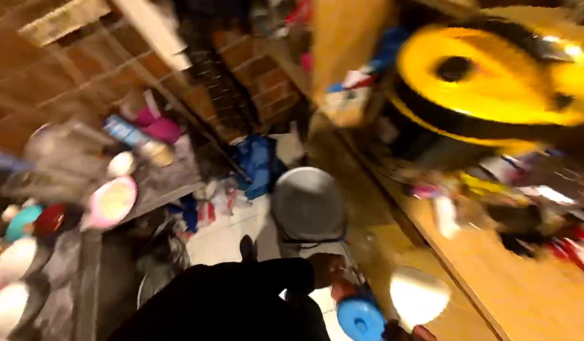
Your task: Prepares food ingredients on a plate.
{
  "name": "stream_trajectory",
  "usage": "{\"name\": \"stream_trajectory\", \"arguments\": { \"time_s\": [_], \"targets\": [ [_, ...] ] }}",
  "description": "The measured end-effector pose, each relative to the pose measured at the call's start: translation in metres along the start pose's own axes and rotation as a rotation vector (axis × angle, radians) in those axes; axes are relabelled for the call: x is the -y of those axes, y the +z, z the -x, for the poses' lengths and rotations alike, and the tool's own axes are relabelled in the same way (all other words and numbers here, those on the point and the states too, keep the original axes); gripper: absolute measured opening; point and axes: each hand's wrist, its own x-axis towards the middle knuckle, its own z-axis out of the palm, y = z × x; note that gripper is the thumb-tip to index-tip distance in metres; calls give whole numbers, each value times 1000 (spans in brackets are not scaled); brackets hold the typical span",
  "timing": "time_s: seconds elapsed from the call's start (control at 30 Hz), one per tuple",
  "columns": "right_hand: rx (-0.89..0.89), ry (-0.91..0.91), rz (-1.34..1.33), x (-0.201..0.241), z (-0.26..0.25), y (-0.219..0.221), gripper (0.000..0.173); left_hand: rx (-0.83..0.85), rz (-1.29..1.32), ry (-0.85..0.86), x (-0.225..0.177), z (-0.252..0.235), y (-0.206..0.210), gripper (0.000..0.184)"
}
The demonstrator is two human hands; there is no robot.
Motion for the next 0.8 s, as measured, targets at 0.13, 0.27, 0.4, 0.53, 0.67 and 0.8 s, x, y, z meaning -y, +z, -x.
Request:
{"name": "stream_trajectory", "arguments": {
  "time_s": [0.13, 0.27, 0.4, 0.53, 0.67, 0.8],
  "targets": [
    [517, 4, 401, 22, -65, 134, 36, -328, 279, -578, 100, 154, -79, 37],
    [737, -307, 710, 43, -85, 328, 34, -1021, 866, -858, 182, 287, -136, 41],
    [978, -502, 891, 66, -72, 546, 38, -1589, 1074, -799, 275, 411, -209, 49],
    [1143, -464, 1128, 65, -49, 724, 41, -1754, 1122, -661, 354, 485, -276, 53],
    [1173, -473, 1288, 46, -30, 824, 38, -1808, 1219, -660, 390, 501, -314, 36],
    [1319, -407, 1305, 35, -17, 859, 34, -1767, 1157, -659, 396, 507, -311, 34]
  ]
}}
